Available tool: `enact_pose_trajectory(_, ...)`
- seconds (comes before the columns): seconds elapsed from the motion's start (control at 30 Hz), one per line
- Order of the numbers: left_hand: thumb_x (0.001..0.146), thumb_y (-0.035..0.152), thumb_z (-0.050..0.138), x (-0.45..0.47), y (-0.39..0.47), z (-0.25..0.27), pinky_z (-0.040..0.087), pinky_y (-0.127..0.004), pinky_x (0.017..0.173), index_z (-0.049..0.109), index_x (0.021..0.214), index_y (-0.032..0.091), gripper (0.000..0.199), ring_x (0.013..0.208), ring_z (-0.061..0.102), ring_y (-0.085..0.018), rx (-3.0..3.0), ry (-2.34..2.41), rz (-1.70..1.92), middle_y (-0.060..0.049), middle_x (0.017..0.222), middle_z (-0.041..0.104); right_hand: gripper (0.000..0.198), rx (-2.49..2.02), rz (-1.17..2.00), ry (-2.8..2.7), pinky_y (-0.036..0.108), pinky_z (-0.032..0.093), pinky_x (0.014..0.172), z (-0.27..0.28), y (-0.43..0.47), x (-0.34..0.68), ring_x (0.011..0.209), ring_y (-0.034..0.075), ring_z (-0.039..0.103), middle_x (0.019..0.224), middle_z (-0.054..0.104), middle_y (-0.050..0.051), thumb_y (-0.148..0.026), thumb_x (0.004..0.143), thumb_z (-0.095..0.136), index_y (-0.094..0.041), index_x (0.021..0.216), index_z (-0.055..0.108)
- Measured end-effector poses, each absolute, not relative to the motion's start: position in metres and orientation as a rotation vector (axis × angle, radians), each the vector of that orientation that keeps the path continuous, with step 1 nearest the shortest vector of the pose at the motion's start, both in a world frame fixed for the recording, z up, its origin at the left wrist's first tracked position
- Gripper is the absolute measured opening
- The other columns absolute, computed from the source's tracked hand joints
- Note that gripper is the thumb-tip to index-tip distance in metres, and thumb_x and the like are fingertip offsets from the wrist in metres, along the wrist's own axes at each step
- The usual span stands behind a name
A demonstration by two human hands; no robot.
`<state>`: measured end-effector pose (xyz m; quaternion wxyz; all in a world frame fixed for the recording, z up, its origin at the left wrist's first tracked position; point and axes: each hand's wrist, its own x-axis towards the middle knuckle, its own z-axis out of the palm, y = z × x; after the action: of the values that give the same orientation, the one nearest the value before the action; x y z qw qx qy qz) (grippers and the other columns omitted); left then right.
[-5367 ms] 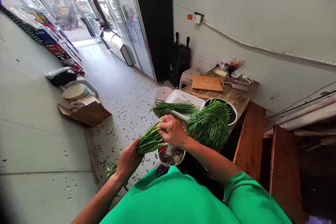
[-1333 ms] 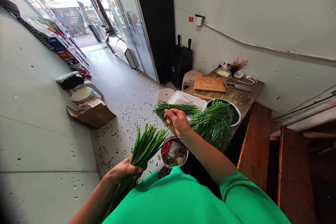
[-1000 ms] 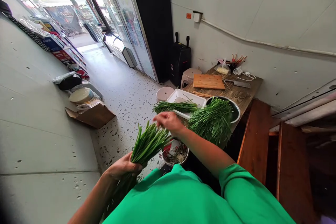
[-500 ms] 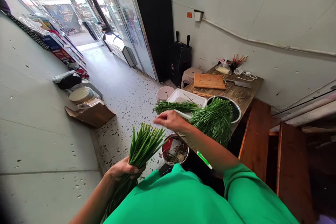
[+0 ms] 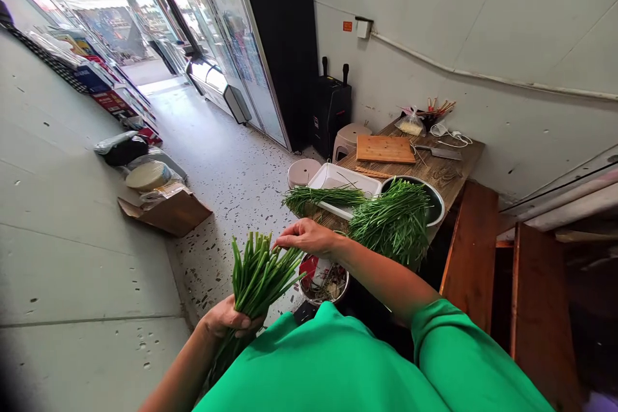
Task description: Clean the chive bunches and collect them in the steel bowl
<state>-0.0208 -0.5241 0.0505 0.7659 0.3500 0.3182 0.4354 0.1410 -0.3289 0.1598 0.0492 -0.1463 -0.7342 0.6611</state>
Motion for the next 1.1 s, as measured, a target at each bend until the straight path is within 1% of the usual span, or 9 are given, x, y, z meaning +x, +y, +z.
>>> enact_pose_trajectory(0.23, 0.060, 0.027, 0.072, -0.027, -0.526, 0.045, 0.021, -0.016, 0.036, 0.062, 0.072, 0.015, 0.019, 0.038, 0.029, -0.004, 0.826, 0.644, 0.929, 0.004, 0.049, 0.045, 0.029, -0.613, 1.502, -2.104, 0.024, 0.035, 0.056, 0.167, -0.328, 0.145, 0.061, 0.011, 0.047, 0.066, 0.058, 0.003, -0.042, 0.071, 0.068, -0.013, 0.070, 0.068)
enact_pose_trajectory(0.3, 0.060, 0.025, 0.072, -0.031, -0.528, 0.046, 0.023, -0.017, 0.037, 0.062, 0.070, 0.016, 0.017, 0.039, 0.032, -0.006, 0.871, 0.643, 0.901, 0.004, 0.049, 0.046, 0.033, -0.710, 1.490, -1.990, 0.024, 0.033, 0.053, 0.174, -0.322, 0.148, 0.056, 0.009, 0.043, 0.061, 0.054, 0.000, -0.046, 0.074, 0.064, -0.014, 0.070, 0.065)
enact_pose_trajectory(0.4, 0.061, 0.027, 0.073, -0.036, -0.529, 0.047, 0.025, -0.017, 0.037, 0.062, 0.067, 0.015, 0.018, 0.041, 0.035, -0.007, 0.910, 0.689, 0.872, 0.003, 0.049, 0.047, 0.044, -0.698, 1.471, -2.011, 0.023, 0.028, 0.049, 0.186, -0.318, 0.152, 0.049, 0.007, 0.033, 0.051, 0.039, -0.004, -0.052, 0.082, 0.052, -0.015, 0.057, 0.053)
enact_pose_trajectory(0.47, 0.061, 0.029, 0.074, -0.036, -0.529, 0.049, 0.025, -0.017, 0.036, 0.062, 0.069, 0.014, 0.020, 0.039, 0.034, -0.006, 0.918, 0.688, 0.866, 0.003, 0.049, 0.046, 0.046, -0.597, 1.473, -2.115, 0.022, 0.026, 0.048, 0.194, -0.321, 0.152, 0.049, 0.006, 0.031, 0.052, 0.036, -0.005, -0.052, 0.080, 0.055, -0.016, 0.053, 0.047)
enact_pose_trajectory(0.6, 0.062, 0.029, 0.074, -0.034, -0.525, 0.048, 0.024, -0.016, 0.036, 0.061, 0.071, 0.015, 0.022, 0.038, 0.033, -0.005, 0.884, 0.647, 0.888, 0.003, 0.049, 0.044, 0.032, -0.270, 1.591, -2.376, 0.021, 0.034, 0.053, 0.202, -0.332, 0.145, 0.059, 0.007, 0.044, 0.066, 0.052, -0.003, -0.045, 0.068, 0.071, -0.014, 0.070, 0.061)
enact_pose_trajectory(0.7, 0.062, 0.030, 0.074, -0.032, -0.524, 0.047, 0.020, -0.016, 0.034, 0.059, 0.070, 0.014, 0.023, 0.037, 0.032, -0.005, 0.852, 0.633, 0.907, 0.003, 0.049, 0.044, 0.034, -0.279, 1.558, -2.332, 0.022, 0.035, 0.055, 0.202, -0.331, 0.143, 0.059, 0.008, 0.046, 0.063, 0.053, -0.001, -0.046, 0.077, 0.062, -0.013, 0.067, 0.064)
enact_pose_trajectory(0.83, 0.061, 0.029, 0.073, -0.028, -0.523, 0.050, 0.019, -0.017, 0.034, 0.059, 0.077, 0.013, 0.027, 0.035, 0.031, -0.004, 0.766, 0.600, 0.959, 0.003, 0.050, 0.045, 0.045, -0.632, 1.280, -2.005, 0.025, 0.036, 0.054, 0.202, -0.326, 0.156, 0.052, 0.009, 0.040, 0.054, 0.046, -0.002, -0.051, 0.087, 0.048, -0.015, 0.063, 0.062)
enact_pose_trajectory(1.0, 0.061, 0.024, 0.071, -0.019, -0.521, 0.059, 0.018, -0.016, 0.034, 0.059, 0.076, 0.011, 0.023, 0.035, 0.032, -0.003, 0.688, 0.640, 0.960, 0.003, 0.049, 0.045, 0.030, -0.195, 0.895, -2.389, 0.030, 0.041, 0.073, 0.198, -0.350, 0.168, 0.078, 0.015, 0.049, 0.076, 0.057, 0.004, -0.047, 0.073, 0.070, -0.017, 0.067, 0.067)
enact_pose_trajectory(1.1, 0.061, 0.024, 0.070, -0.015, -0.519, 0.061, 0.018, -0.017, 0.034, 0.057, 0.071, 0.011, 0.021, 0.035, 0.031, -0.002, 0.670, 0.642, 0.942, 0.004, 0.048, 0.043, 0.030, -0.137, 0.845, -2.446, 0.029, 0.039, 0.069, 0.188, -0.360, 0.163, 0.074, 0.015, 0.047, 0.069, 0.053, 0.003, -0.042, 0.078, 0.066, -0.016, 0.064, 0.064)
